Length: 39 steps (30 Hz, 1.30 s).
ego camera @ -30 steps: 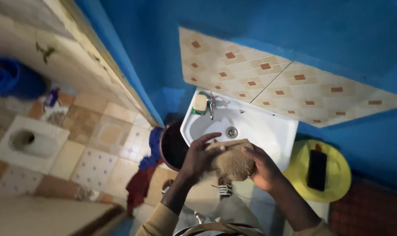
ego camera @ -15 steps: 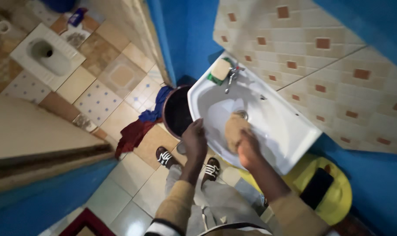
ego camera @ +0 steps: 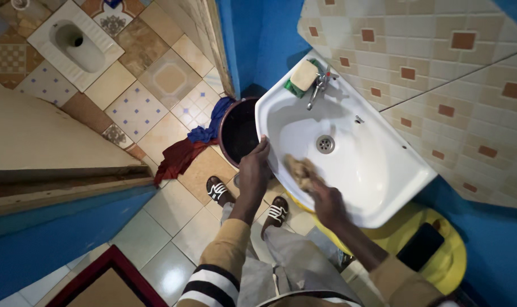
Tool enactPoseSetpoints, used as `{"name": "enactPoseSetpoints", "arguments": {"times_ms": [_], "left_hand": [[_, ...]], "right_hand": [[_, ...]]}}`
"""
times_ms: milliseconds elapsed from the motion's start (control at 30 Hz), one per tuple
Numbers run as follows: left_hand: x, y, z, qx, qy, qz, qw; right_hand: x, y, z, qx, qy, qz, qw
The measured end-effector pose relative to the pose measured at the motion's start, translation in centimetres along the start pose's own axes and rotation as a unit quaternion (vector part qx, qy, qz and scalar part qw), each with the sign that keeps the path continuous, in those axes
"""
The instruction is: The person washes a cleaning cloth in a sink and then uses the wet cloth to wipe down the faucet and the surrounding sink area.
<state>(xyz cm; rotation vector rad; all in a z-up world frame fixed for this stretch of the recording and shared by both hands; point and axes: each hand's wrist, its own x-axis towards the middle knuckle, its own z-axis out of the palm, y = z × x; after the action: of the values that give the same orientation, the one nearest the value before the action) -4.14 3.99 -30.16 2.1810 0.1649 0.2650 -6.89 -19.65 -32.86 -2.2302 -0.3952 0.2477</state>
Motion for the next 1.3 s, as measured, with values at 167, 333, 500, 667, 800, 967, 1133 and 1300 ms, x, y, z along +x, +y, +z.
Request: {"name": "enactPoseSetpoints", "arguments": {"times_ms": [167,333,500,667,800,967,1133,1300], "left_hand": [[-0.5,0.4,0.9,0.016,-0.009,-0.044,0.999],[0.0,0.4,0.9,0.001,-0.017,-0.026,1.0],[0.3,0.3,0.1,-0.004,-0.035,-0.043,0.998],[0.5,-0.1,0.1,-0.028,-0.038,-0.048,0.998],[0.7,-0.1,-0.1,-0.015,-0.054,-0.054,0.997],[0.5,0.5,0.1,0.001,-0.048,-0.079,0.996],[0.2,0.9,0.1,-0.046,-0.01,-0.038,0.998],[0.3,0.1,0.1,-0.048,-0.017,-0.03,0.998]], "right_hand": [[4.2,1.0,4.1,-0.157,0.041,0.237,0.958],[11.9,-0.6,10.0,0.061,0.122,0.119,0.983],[3.3,0.4,3.4,-0.007,-0.067,0.137,0.988],[-0.8,4.6,-5.7,-0.165,-0.102,0.063,0.979],[4.1,8.3,0.4,-0.279,0.017,0.236,0.931],[10.4,6.7,11.2,-0.157,0.14,0.022,0.977],[6.6,6.1,2.4,0.431,-0.037,0.267,0.861],[6.0,8.6,-4.0,0.561,0.191,0.327,0.736]]}}
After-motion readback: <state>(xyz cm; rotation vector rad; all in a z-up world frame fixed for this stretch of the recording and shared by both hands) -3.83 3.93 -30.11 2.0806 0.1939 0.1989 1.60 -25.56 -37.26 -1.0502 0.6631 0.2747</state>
